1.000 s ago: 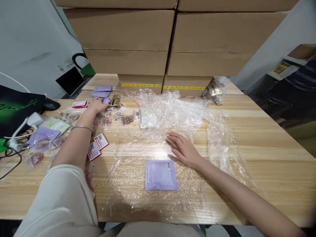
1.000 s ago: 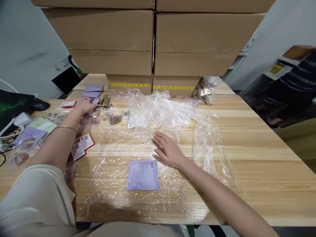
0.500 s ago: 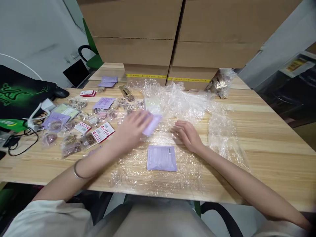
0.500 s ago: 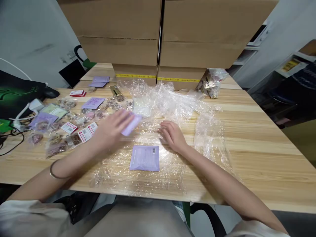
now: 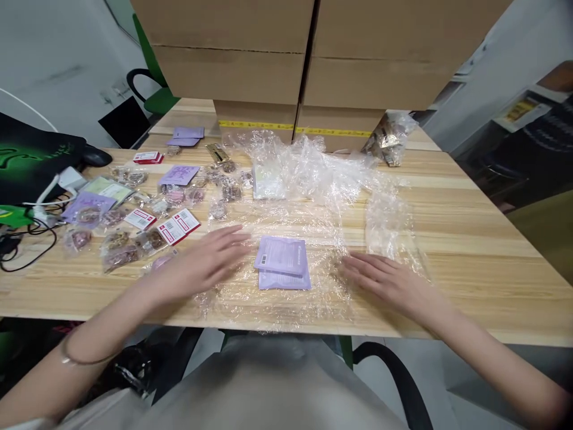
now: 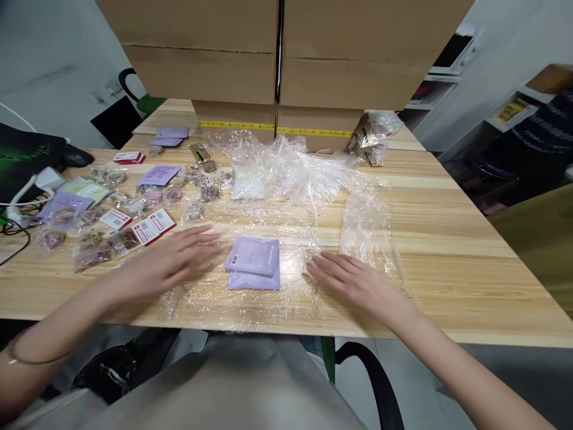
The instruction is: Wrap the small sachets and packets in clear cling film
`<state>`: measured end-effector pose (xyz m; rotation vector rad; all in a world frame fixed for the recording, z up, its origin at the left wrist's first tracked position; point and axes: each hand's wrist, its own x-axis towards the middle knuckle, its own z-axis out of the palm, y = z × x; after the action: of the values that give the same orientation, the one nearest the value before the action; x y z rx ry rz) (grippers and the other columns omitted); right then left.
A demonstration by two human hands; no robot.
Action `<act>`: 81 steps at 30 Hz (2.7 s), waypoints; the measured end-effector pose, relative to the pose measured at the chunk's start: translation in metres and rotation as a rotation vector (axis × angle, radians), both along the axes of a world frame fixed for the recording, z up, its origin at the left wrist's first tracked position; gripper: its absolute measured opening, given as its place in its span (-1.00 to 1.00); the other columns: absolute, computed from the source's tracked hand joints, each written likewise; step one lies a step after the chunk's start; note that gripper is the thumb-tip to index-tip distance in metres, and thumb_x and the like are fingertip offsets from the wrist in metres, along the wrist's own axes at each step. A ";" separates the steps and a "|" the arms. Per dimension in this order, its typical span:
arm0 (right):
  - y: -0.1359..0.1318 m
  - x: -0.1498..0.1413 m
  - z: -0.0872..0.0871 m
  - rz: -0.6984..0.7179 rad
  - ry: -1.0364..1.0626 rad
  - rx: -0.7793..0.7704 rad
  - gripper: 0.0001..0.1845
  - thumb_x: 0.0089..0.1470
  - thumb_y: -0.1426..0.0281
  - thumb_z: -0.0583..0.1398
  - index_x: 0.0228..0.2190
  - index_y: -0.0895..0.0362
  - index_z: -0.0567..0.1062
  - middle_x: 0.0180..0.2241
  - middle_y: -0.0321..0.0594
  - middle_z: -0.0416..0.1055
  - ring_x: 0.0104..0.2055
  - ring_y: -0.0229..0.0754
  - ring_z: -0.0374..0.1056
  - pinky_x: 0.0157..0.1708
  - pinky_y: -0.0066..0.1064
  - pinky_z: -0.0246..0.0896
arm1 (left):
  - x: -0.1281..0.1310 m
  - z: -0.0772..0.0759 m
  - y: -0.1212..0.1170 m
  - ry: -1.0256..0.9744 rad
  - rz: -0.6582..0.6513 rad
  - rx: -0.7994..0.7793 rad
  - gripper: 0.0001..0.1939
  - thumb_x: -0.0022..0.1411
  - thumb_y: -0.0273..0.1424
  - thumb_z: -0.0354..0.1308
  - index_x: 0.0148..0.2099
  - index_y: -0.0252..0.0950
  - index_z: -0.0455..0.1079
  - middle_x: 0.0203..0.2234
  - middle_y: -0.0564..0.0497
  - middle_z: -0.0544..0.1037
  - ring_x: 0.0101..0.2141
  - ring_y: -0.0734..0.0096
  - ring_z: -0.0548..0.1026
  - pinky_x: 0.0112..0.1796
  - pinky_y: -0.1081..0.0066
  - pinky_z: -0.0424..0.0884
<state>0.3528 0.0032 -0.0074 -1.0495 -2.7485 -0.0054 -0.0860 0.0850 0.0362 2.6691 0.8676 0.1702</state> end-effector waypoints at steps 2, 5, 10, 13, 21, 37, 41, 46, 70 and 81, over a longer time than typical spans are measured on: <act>-0.008 0.006 -0.004 0.057 0.037 -0.033 -0.37 0.34 0.50 -0.01 0.34 -0.14 0.08 0.27 -0.29 0.26 0.29 -0.07 0.21 0.14 -0.06 0.34 | -0.041 0.001 -0.001 0.039 -0.023 -0.124 -0.52 0.37 -0.41 -0.01 0.28 0.05 0.30 0.30 0.10 0.28 0.33 0.15 0.15 0.26 0.02 0.19; -0.009 0.006 -0.008 0.137 0.073 -0.034 -0.34 0.33 0.54 -0.02 0.34 -0.18 0.05 0.27 -0.35 0.25 0.28 -0.14 0.22 0.17 -0.15 0.35 | -0.074 -0.010 -0.011 0.072 0.016 -0.241 -0.54 0.37 -0.42 0.01 0.23 0.13 0.35 0.32 0.12 0.25 0.30 0.19 0.24 0.19 0.10 0.33; -0.005 -0.002 -0.015 0.271 0.062 -0.034 -0.35 0.32 0.57 0.01 0.35 -0.06 0.06 0.24 -0.31 0.30 0.27 -0.18 0.24 0.19 -0.23 0.35 | -0.064 -0.028 -0.029 0.070 0.115 -0.044 -0.58 0.39 -0.30 0.06 0.25 0.09 0.34 0.33 0.08 0.23 0.32 0.14 0.18 0.24 -0.03 0.21; -0.009 -0.007 -0.022 0.232 0.179 -0.085 -0.44 0.31 0.54 0.05 0.28 -0.05 0.22 0.16 -0.28 0.41 0.23 -0.16 0.30 0.13 -0.21 0.41 | -0.053 -0.033 -0.034 -0.030 0.075 0.012 -0.64 0.37 -0.33 0.08 0.17 0.03 0.43 0.26 0.04 0.35 0.28 0.12 0.25 0.24 -0.03 0.22; -0.022 -0.011 -0.021 -0.198 0.396 -0.406 -0.68 0.25 0.42 0.07 0.00 -0.03 0.43 0.00 -0.18 0.52 -0.02 -0.06 0.50 -0.19 -0.14 0.54 | -0.046 -0.036 -0.035 -0.119 0.065 -0.138 -0.72 0.31 -0.27 0.15 0.03 -0.11 0.52 0.09 -0.06 0.52 0.12 0.16 0.45 0.09 0.15 0.43; 0.021 -0.049 -0.021 -0.645 0.760 -0.503 -0.53 0.29 0.04 0.03 -0.54 0.04 0.37 -0.58 -0.29 0.41 -0.52 -0.15 0.36 -0.47 -0.31 0.26 | -0.039 -0.035 -0.041 -0.409 0.234 -0.477 -0.53 0.29 -0.22 0.04 0.22 -0.13 0.27 0.17 -0.14 0.44 0.17 0.00 0.39 0.11 0.06 0.37; 0.032 -0.056 -0.023 -0.744 0.710 -0.574 -0.52 0.29 0.00 0.00 -0.52 0.03 0.30 -0.63 -0.32 0.41 -0.56 -0.14 0.39 -0.42 -0.32 0.24 | -0.026 -0.029 -0.046 -0.362 0.295 -0.490 -0.52 0.29 -0.20 0.13 0.21 -0.19 0.30 0.18 -0.18 0.42 0.19 0.06 0.35 0.16 0.09 0.30; 0.041 -0.057 -0.022 -0.816 0.402 -0.445 -0.58 0.34 0.12 -0.09 -0.48 0.04 0.26 -0.70 -0.30 0.37 -0.58 -0.12 0.36 -0.42 -0.34 0.14 | -0.004 -0.048 -0.041 -0.428 0.794 -0.305 -0.55 0.38 -0.08 -0.07 -0.39 -0.27 0.38 -0.47 -0.01 0.53 -0.37 0.31 0.49 -0.27 0.36 0.38; 0.023 -0.049 -0.030 -0.020 0.011 0.058 -0.31 0.24 0.54 0.02 0.36 0.22 0.01 0.25 0.06 0.27 0.31 -0.02 0.18 0.19 -0.10 0.27 | 0.028 -0.059 -0.018 0.112 0.005 0.163 -0.41 0.33 -0.56 -0.10 0.38 -0.26 0.10 0.35 -0.18 0.16 0.35 0.14 0.09 0.27 0.09 0.14; 0.022 -0.048 0.007 -0.138 0.139 0.189 -0.65 0.15 0.69 -0.03 -0.50 0.16 0.40 -0.60 -0.30 0.37 -0.61 -0.32 0.21 -0.64 -0.47 -0.06 | 0.011 -0.008 -0.017 0.012 0.269 -0.137 -0.63 0.36 -0.40 -0.10 -0.08 -0.28 0.55 -0.14 -0.08 0.66 -0.14 0.23 0.61 -0.08 0.29 0.47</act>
<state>0.3050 0.0250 -0.0002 -1.1382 -2.4908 -0.2009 -0.0746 0.0675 0.0284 2.4217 1.1955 0.1511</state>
